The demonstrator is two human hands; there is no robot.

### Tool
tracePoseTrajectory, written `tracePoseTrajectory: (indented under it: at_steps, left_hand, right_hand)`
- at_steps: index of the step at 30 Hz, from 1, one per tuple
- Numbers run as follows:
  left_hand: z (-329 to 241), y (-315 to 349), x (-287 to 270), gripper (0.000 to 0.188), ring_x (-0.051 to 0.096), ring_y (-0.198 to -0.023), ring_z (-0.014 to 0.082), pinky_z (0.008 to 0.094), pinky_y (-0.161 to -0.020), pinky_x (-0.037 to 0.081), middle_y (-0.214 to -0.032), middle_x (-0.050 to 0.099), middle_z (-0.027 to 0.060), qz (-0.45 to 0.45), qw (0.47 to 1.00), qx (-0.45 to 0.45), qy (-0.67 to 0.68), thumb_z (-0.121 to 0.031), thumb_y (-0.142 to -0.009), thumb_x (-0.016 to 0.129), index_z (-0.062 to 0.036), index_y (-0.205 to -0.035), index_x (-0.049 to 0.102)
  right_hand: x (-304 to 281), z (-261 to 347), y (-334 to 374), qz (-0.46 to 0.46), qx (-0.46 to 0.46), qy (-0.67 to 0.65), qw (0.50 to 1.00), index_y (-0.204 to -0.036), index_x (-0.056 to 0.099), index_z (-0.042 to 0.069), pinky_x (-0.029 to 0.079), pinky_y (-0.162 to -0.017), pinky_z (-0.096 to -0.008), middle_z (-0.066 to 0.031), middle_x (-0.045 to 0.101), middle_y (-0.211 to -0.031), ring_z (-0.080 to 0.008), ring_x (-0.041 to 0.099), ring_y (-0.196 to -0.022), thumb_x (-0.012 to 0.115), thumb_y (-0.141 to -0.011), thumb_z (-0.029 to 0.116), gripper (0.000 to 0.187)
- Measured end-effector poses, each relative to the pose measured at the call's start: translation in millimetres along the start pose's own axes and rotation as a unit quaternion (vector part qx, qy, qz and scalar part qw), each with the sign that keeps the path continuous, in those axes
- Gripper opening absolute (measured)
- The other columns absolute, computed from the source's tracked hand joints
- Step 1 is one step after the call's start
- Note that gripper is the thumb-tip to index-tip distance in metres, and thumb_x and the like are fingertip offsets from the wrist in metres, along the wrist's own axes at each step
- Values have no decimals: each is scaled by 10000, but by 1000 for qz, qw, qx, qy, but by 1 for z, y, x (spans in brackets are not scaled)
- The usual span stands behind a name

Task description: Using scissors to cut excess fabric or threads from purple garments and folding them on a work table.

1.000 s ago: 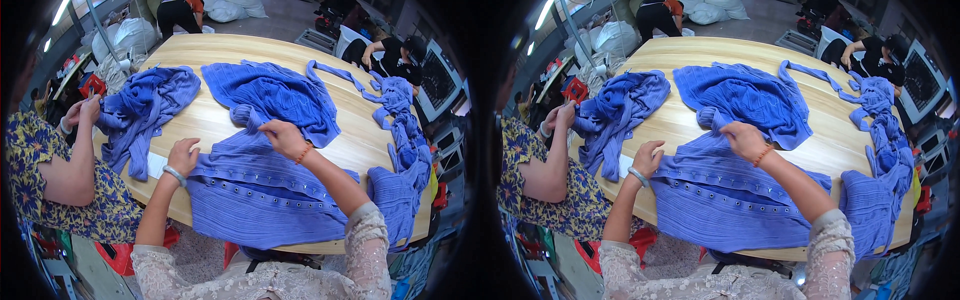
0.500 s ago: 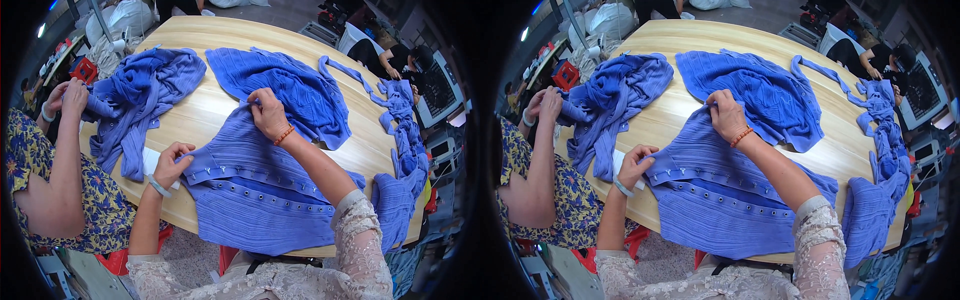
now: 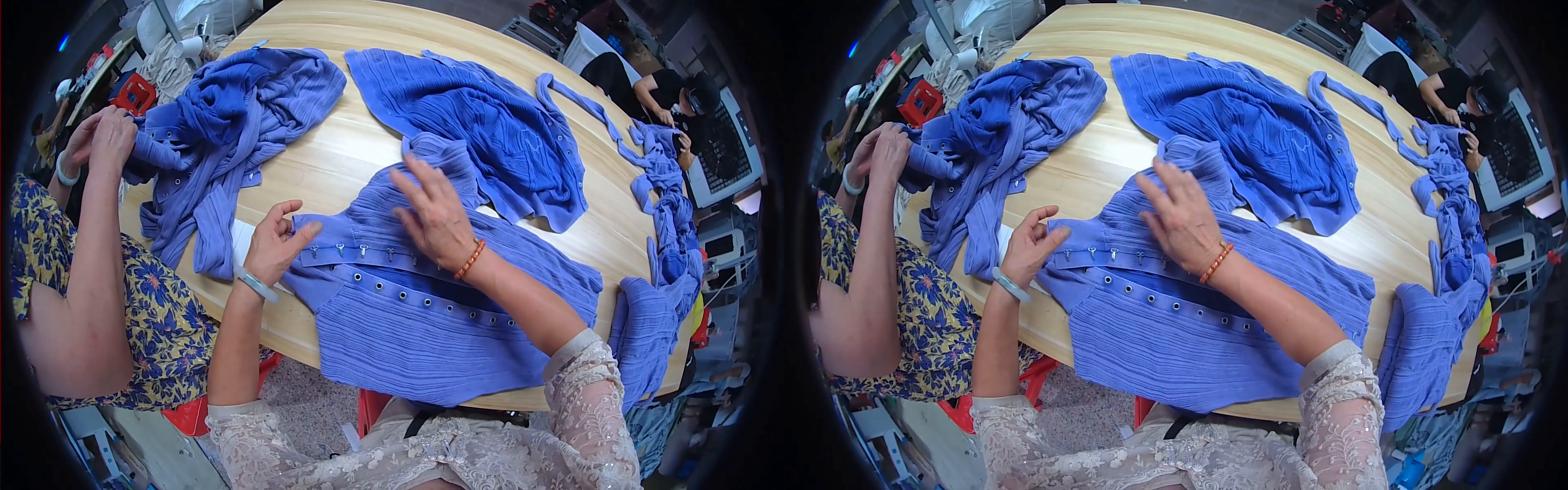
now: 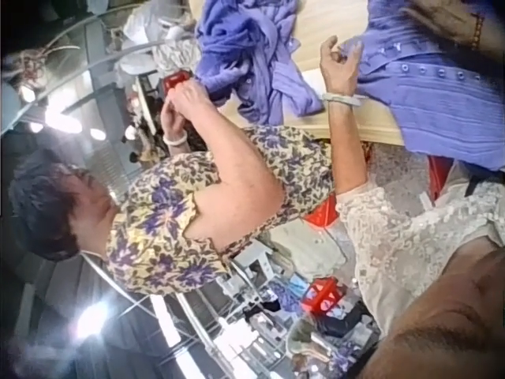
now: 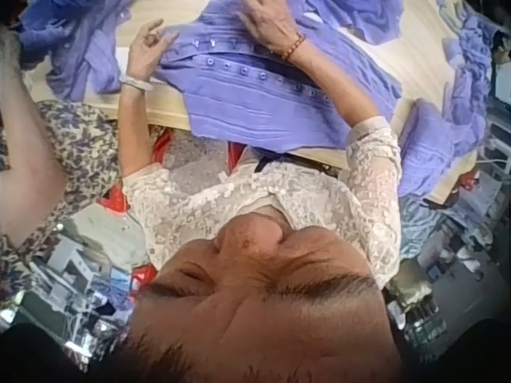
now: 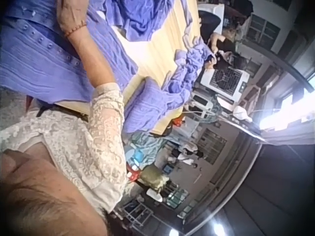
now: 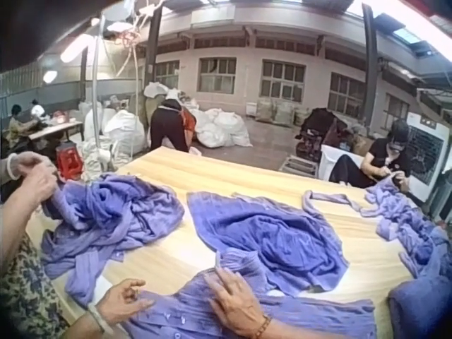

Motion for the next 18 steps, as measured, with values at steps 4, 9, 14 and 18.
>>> tracePoseTrajectory:
  at_steps: [4,9,14,18]
  left_hand:
    - [44,-13,-10,539,566,-1046,192,320,-894,460,-1137,617,111,4,992,69,-101,-87,-766,735,-25,-1261,532]
    - [32,-4,-11,423,569,-749,257,367,-728,472,-826,561,133,-151,905,108,-382,-20,-879,581,-49,-1296,513]
    - [-28,54,43,329,540,-1101,373,422,-937,416,-1213,579,182,-74,853,361,-370,-32,-886,571,13,-1213,558]
    - [-42,88,77,291,544,-1090,328,417,-946,388,-1129,602,144,117,827,381,-396,-20,-813,625,-37,-1104,608]
  right_hand:
    - [25,8,35,102,-23,-37,994,-1296,524,87,251,-1111,-537,-164,438,-1419,-351,374,-1345,641,-855,277,495]
    - [28,7,36,54,18,-73,996,-1262,565,93,242,-1122,-518,-166,472,-1383,-346,384,-1331,603,-880,315,444]
    - [-72,21,104,-59,67,2,996,-1154,618,105,326,-1073,-480,-136,556,-1273,-317,483,-1236,681,-803,203,370]
    - [-153,-5,205,-69,213,60,973,-886,676,100,433,-810,-376,-50,656,-913,-242,596,-891,701,-761,122,130]
Point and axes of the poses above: each hand's wrist, its own y-axis away from the middle knuckle, its own x-axis out of the palm, z = x × y, the point moved 2 cm from there along -y, towards the middle knuckle
